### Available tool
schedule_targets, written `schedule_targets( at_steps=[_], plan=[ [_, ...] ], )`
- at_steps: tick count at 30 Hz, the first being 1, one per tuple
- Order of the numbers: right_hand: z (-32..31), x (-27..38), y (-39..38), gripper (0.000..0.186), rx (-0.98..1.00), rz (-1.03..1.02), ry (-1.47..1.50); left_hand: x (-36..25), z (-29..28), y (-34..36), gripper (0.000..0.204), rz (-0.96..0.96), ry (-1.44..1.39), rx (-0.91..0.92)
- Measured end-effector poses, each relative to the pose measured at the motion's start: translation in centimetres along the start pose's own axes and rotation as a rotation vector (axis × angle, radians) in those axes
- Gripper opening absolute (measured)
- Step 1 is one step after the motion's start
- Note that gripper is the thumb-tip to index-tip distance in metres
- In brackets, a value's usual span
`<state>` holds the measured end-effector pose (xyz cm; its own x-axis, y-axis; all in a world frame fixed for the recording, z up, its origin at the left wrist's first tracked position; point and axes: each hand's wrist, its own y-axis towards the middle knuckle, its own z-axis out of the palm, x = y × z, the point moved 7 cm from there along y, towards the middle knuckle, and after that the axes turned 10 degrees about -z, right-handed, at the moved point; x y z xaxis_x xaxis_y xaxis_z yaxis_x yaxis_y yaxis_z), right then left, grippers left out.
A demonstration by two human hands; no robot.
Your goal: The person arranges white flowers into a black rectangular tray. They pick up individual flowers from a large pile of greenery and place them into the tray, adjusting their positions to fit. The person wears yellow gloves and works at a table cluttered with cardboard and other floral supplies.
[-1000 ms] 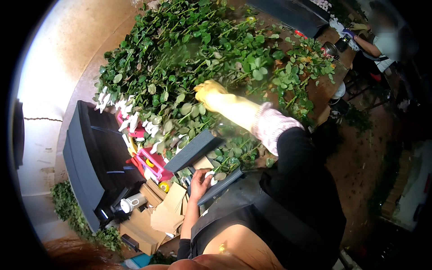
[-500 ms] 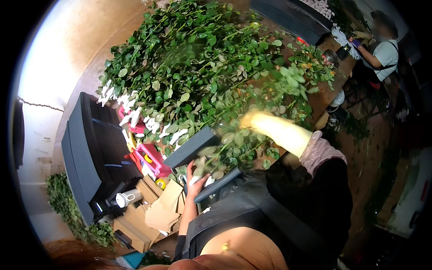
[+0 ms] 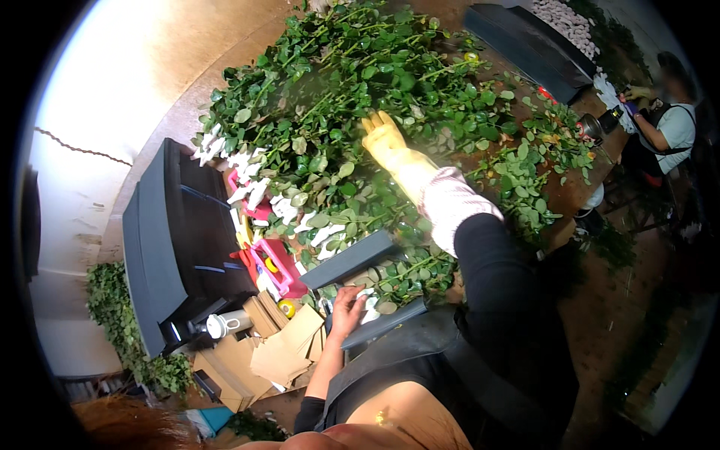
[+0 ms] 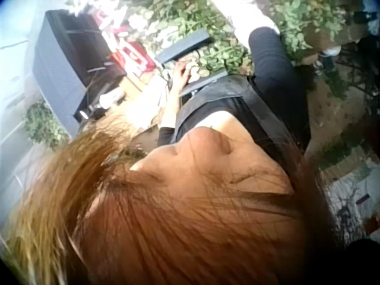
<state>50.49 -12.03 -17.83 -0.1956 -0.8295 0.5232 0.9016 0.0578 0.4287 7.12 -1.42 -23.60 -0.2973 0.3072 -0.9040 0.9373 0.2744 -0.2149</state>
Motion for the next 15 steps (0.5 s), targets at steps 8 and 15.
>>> schedule_targets(
  at_steps=[8,15],
  plan=[
    [12.1,10.0,-0.1,0.045,0.988,-0.420,-1.640,-1.3,-0.9,-1.1,0.029,0.086,0.185,-0.137],
    [14.9,20.1,-2.9,0.032,0.940,-0.358,-1.756,0.3,-0.3,-0.3,0.028,0.068,0.196,-0.068]
  ],
)
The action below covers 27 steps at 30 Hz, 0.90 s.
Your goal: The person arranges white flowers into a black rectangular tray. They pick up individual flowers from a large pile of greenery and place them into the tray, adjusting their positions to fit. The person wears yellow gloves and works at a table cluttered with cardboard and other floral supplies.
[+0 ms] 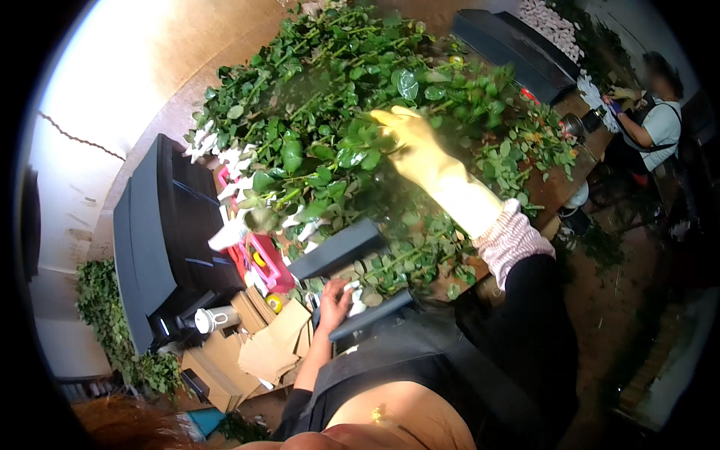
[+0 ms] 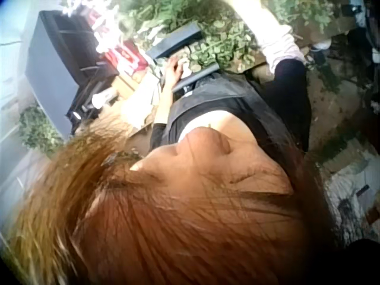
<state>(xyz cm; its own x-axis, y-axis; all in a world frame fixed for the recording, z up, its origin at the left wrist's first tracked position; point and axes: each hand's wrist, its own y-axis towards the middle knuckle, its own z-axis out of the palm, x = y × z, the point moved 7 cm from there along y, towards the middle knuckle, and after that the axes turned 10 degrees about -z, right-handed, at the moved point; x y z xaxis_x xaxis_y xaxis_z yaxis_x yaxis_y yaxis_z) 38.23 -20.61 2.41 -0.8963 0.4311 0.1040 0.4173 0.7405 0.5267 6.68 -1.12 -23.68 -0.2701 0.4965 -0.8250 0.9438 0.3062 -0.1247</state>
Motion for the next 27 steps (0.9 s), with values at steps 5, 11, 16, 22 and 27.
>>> schedule_targets(
  at_steps=[5,11,16,22,27],
  plan=[
    [5.8,1.3,2.3,0.041,0.903,0.039,-0.453,0.2,-0.1,0.7,0.028,0.002,-0.003,0.012],
    [4.7,1.5,5.2,0.033,0.237,-0.034,-0.166,0.5,0.4,0.5,0.027,-0.067,-0.070,0.049],
    [-0.5,1.9,2.7,0.031,-0.009,0.195,0.322,-0.8,0.1,0.2,0.026,0.028,-0.069,-0.019],
    [0.8,7.9,-5.2,0.021,0.825,-0.088,-0.035,2.8,0.6,-0.2,0.028,-0.103,-0.411,0.029],
    [8.2,1.5,-16.8,0.031,1.478,0.392,-0.062,2.6,1.4,0.5,0.077,-0.192,-0.358,-0.033]
  ],
)
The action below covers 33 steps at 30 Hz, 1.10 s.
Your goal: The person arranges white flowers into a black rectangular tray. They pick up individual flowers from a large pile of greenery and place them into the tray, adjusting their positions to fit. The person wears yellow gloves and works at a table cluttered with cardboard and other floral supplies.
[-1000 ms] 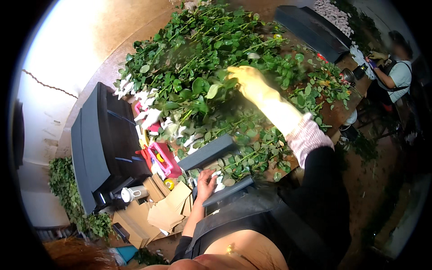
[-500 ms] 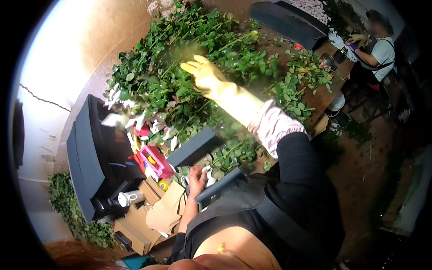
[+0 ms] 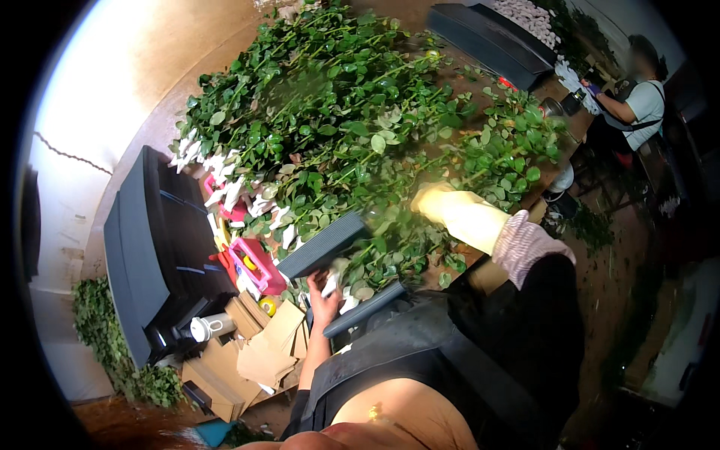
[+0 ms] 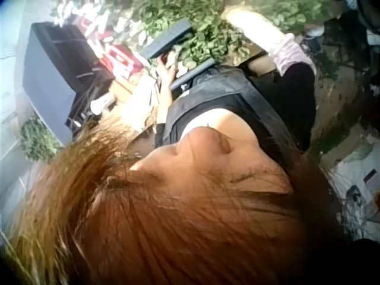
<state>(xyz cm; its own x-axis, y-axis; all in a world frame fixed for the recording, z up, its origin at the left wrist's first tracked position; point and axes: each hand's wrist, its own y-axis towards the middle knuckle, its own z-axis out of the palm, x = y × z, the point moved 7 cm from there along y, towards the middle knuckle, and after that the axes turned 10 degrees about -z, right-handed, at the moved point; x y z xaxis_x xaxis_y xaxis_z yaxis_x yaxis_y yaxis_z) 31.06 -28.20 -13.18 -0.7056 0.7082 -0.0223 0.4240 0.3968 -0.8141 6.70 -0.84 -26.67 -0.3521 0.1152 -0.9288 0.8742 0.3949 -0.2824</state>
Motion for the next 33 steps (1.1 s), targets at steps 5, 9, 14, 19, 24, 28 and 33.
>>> schedule_targets(
  at_steps=[5,9,14,19,24,28,33],
  plan=[
    [5.0,-0.4,6.2,0.033,0.047,-0.095,-0.197,-1.7,-0.3,0.0,0.066,0.066,0.188,0.017],
    [-1.9,0.2,4.1,0.035,-0.052,-0.055,-0.069,-3.0,-0.7,-0.1,0.055,0.092,0.372,0.053],
    [-16.6,6.5,4.0,0.031,-0.838,-0.379,-0.163,0.7,-1.6,0.1,0.054,-0.094,0.234,0.086],
    [-7.4,3.8,16.5,0.033,-0.216,-0.144,-0.343,-4.3,0.1,0.3,0.051,-0.073,0.159,0.182],
    [-7.2,2.9,12.1,0.033,-0.225,-0.150,0.028,-3.4,-1.0,0.3,0.052,-0.107,0.037,0.126],
    [-19.0,5.3,6.7,0.021,-1.090,-0.442,0.139,-1.1,-2.5,0.0,0.037,-0.137,0.047,0.065],
    [-19.9,2.9,17.5,0.028,-0.705,-0.240,-0.260,-1.3,-0.5,1.1,0.032,-0.143,-0.048,0.035]
  ],
)
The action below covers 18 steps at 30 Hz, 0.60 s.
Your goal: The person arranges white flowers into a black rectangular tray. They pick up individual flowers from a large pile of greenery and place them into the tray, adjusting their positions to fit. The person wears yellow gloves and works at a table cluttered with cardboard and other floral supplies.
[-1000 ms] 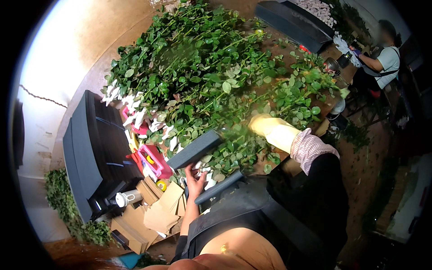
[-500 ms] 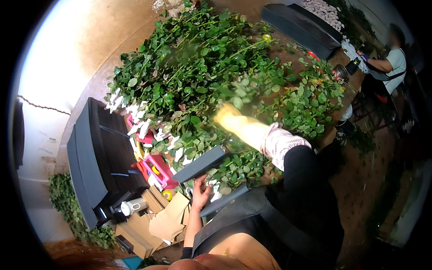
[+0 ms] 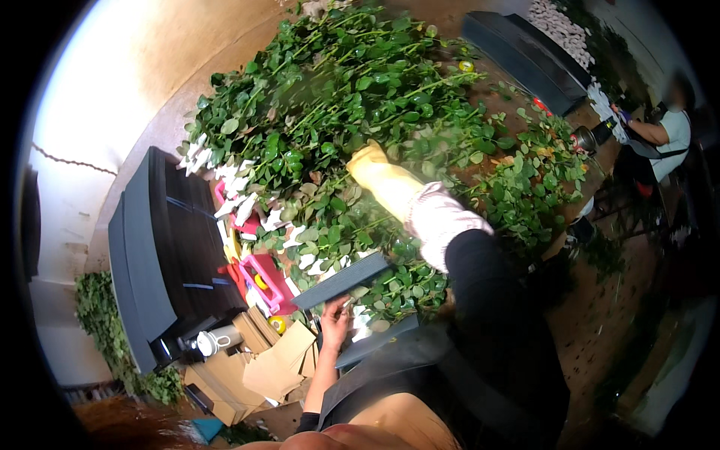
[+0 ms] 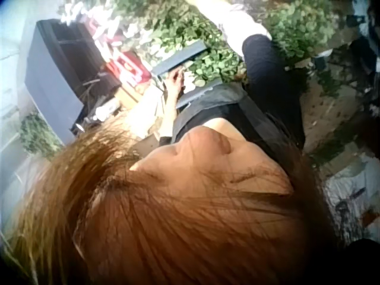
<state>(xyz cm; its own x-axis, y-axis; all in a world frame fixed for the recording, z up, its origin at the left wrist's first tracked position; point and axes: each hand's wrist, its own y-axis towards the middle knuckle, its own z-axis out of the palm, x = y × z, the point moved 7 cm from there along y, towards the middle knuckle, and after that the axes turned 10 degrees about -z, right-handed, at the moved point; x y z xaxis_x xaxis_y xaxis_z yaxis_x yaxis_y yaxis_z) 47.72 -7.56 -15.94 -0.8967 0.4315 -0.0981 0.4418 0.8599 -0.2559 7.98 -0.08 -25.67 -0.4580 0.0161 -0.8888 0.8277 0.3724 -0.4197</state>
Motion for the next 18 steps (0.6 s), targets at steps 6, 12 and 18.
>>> schedule_targets(
  at_steps=[6,12,18],
  plan=[
    [-6.1,3.1,-3.4,0.019,-0.557,0.031,1.478,1.6,0.2,-0.2,0.030,-0.060,-0.028,-0.076],
    [-10.2,9.4,-13.3,0.029,-0.250,-0.098,1.347,2.2,-0.9,-0.1,0.036,0.167,0.188,-0.165],
    [-0.5,-6.6,-17.4,0.015,-0.703,0.293,1.472,1.3,0.9,1.4,0.037,0.093,0.110,-0.110]
  ],
)
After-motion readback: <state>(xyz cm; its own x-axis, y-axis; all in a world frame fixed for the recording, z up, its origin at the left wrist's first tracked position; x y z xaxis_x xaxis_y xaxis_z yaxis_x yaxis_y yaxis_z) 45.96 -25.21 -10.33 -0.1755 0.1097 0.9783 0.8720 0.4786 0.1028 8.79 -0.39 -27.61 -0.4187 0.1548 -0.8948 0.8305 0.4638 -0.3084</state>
